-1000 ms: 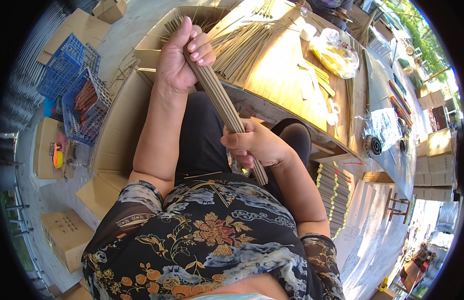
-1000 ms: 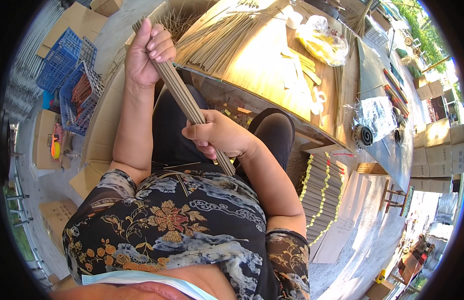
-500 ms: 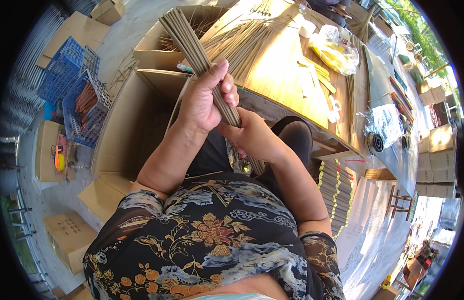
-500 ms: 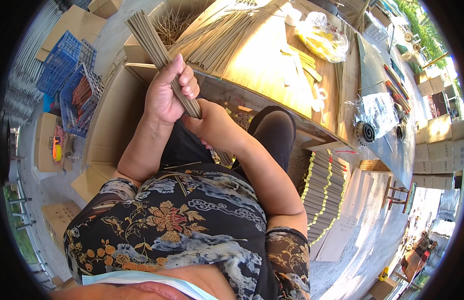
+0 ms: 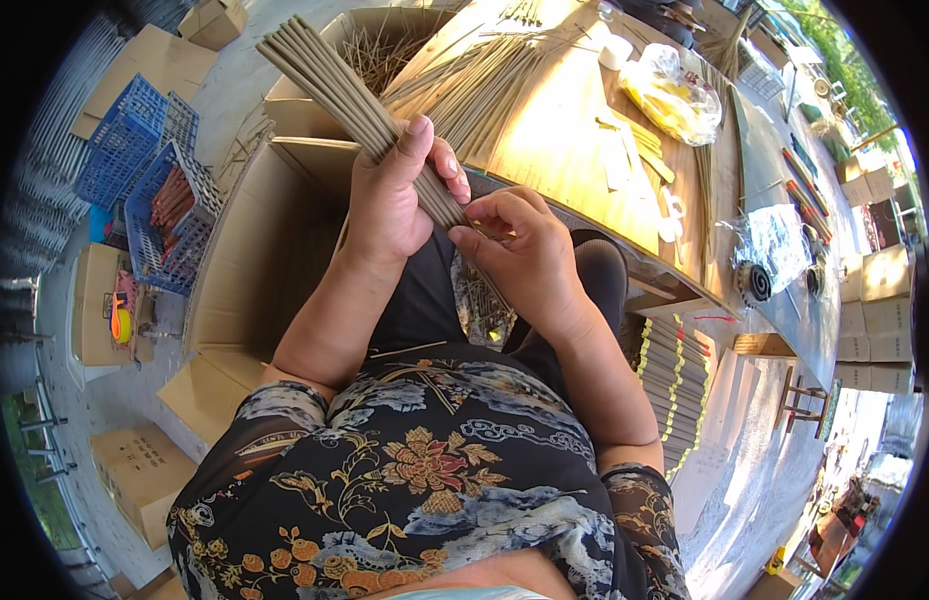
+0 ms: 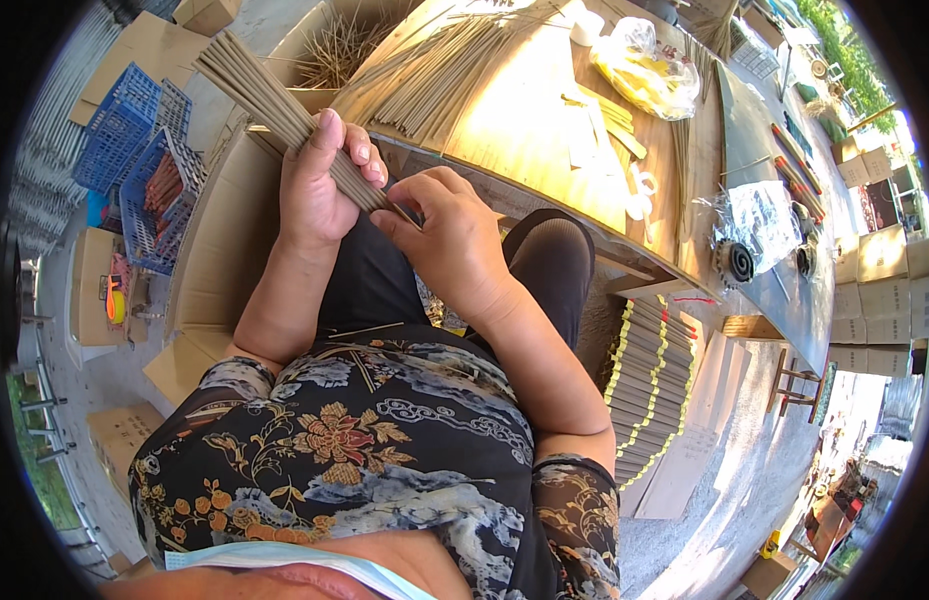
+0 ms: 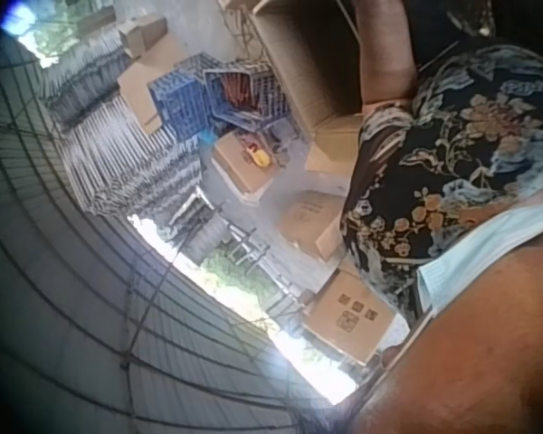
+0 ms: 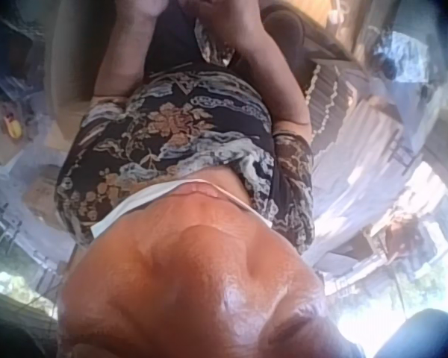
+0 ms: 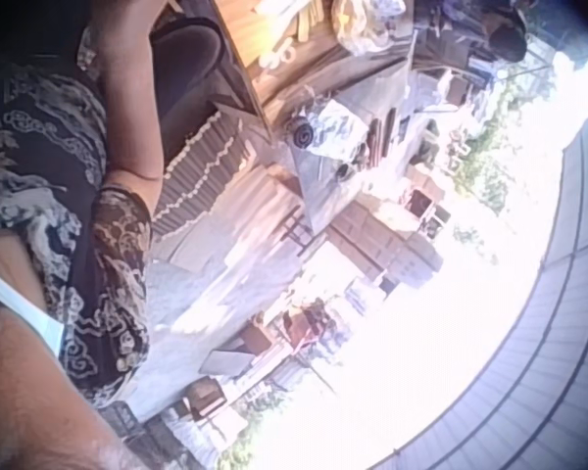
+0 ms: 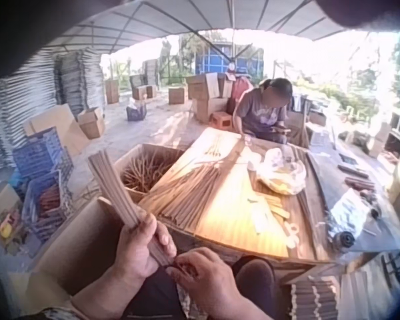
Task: The person gathers thin sticks from a cardboard box, aligns them into a bundle, and secures the bundle with a yellow paper band. The person repeats this process, placing finished bundles on the table.
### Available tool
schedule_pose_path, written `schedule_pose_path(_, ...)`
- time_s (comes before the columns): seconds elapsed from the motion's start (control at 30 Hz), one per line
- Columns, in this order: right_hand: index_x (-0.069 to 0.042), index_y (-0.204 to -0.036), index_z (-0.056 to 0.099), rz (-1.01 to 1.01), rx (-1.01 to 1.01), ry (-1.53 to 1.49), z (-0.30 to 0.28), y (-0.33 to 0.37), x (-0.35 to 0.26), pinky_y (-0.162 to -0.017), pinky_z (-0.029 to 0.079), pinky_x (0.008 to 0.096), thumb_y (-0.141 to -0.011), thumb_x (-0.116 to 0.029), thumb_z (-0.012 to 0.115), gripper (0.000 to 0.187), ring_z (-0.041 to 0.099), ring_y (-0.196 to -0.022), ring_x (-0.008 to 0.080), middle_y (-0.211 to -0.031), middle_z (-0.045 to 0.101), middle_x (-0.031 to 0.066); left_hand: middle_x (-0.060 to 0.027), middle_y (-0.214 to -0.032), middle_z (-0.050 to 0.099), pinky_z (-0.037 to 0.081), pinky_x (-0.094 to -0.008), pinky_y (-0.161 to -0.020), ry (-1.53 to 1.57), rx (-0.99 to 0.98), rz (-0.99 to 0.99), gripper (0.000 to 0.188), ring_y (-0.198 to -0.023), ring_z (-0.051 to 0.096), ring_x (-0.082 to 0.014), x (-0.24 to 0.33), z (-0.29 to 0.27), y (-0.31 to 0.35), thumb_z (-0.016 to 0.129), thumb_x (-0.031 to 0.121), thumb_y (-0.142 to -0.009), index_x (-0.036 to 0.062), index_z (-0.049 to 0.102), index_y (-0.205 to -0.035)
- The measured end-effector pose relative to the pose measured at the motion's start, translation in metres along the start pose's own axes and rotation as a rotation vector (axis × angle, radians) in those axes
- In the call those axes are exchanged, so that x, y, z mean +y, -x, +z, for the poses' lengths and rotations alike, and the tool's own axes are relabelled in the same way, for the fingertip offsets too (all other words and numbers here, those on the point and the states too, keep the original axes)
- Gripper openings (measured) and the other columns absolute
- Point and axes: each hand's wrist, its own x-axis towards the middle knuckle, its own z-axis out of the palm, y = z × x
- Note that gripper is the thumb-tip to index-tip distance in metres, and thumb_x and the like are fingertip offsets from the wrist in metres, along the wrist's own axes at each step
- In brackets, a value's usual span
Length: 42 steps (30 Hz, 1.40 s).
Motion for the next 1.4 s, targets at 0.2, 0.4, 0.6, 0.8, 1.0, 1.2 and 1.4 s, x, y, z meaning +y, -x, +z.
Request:
schedule_pose_path(0.2, 0.000, -0.081, 0.058, 0.188, -0.130, -0.078, -0.004, -0.007, -0.002, -0.064, 0.046, 0.0303, -0.071, -0.018, 0.069, 0.023, 0.056, -0.069, 0.0199, -0.076, 0.057, 0.0100, -0.0063, -0.063, 0.054, 0.048, -0.0293, -0.052, 0.024, -0.012, -0.012, 0.026, -0.054, 0.055, -0.0168, -0.003, -0.003, 0.000, 0.055, 0.025, -0.086, 0.0045, 0.053, -0.071)
schedule_pose_path(0.4, 0.001, -0.078, 0.058, 0.230, -0.203, -0.124, -0.010, -0.014, -0.007, -0.061, 0.046, 0.0290, -0.070, -0.017, 0.070, 0.023, 0.058, -0.065, 0.0174, -0.070, 0.060, 0.0111, -0.0064, -0.062, 0.054, 0.047, -0.0296, -0.051, 0.055, -0.005, -0.031, 0.026, -0.053, 0.054, -0.0172, -0.005, -0.006, -0.002, 0.055, 0.026, -0.086, 0.0043, 0.053, -0.072)
schedule_pose_path(0.6, 0.001, -0.080, 0.059, 0.234, -0.282, -0.204, -0.013, -0.019, -0.006, -0.059, 0.044, 0.0250, -0.072, -0.013, 0.068, 0.018, 0.054, -0.064, 0.0102, -0.070, 0.059, 0.0061, -0.0062, -0.062, 0.053, 0.046, -0.0308, -0.051, 0.137, 0.016, -0.087, 0.027, -0.053, 0.053, -0.0177, -0.003, -0.012, -0.006, 0.055, 0.029, -0.086, 0.0071, 0.051, -0.070)
schedule_pose_path(0.8, 0.002, -0.079, 0.059, 0.266, -0.410, -0.113, -0.028, -0.014, -0.011, -0.056, 0.040, 0.0226, -0.074, -0.008, 0.065, 0.013, 0.047, -0.062, 0.0063, -0.066, 0.053, 0.0007, -0.0047, -0.062, 0.053, 0.046, -0.0315, -0.052, 0.255, 0.006, -0.050, 0.027, -0.055, 0.053, -0.0179, 0.009, -0.033, -0.024, 0.054, 0.031, -0.086, 0.0108, 0.050, -0.069)
schedule_pose_path(1.0, 0.003, -0.080, 0.059, 0.239, -0.485, 0.018, -0.065, 0.001, 0.002, -0.057, 0.043, 0.0275, -0.073, -0.009, 0.065, 0.015, 0.053, -0.063, 0.0124, -0.069, 0.057, 0.0091, -0.0036, -0.060, 0.053, 0.046, -0.0298, -0.053, 0.318, 0.154, 0.026, 0.030, -0.055, 0.052, -0.0173, 0.027, -0.070, -0.047, 0.055, 0.033, -0.086, 0.0118, 0.049, -0.065)
schedule_pose_path(1.2, 0.001, -0.081, 0.060, 0.607, -0.286, -0.198, -0.084, -0.018, 0.028, -0.051, 0.040, 0.0186, -0.077, -0.011, 0.065, 0.014, 0.049, -0.055, 0.0056, -0.066, 0.056, 0.0008, -0.0002, -0.056, 0.042, 0.035, -0.0231, -0.044, 0.452, 0.035, 0.023, 0.035, -0.046, 0.040, -0.0097, 0.025, -0.091, -0.055, 0.044, 0.030, -0.091, 0.0093, 0.046, -0.064)
schedule_pose_path(1.4, 0.001, -0.082, 0.058, 0.664, -0.074, -0.325, -0.058, -0.108, 0.135, -0.051, 0.040, 0.0197, -0.076, -0.016, 0.066, 0.020, 0.047, -0.055, 0.0082, -0.066, 0.053, 0.0011, 0.0029, -0.053, 0.039, 0.031, -0.0219, -0.038, 0.460, -0.013, -0.069, 0.035, -0.041, 0.036, -0.0076, 0.007, -0.086, -0.060, 0.044, 0.032, -0.091, 0.0129, 0.043, -0.062)
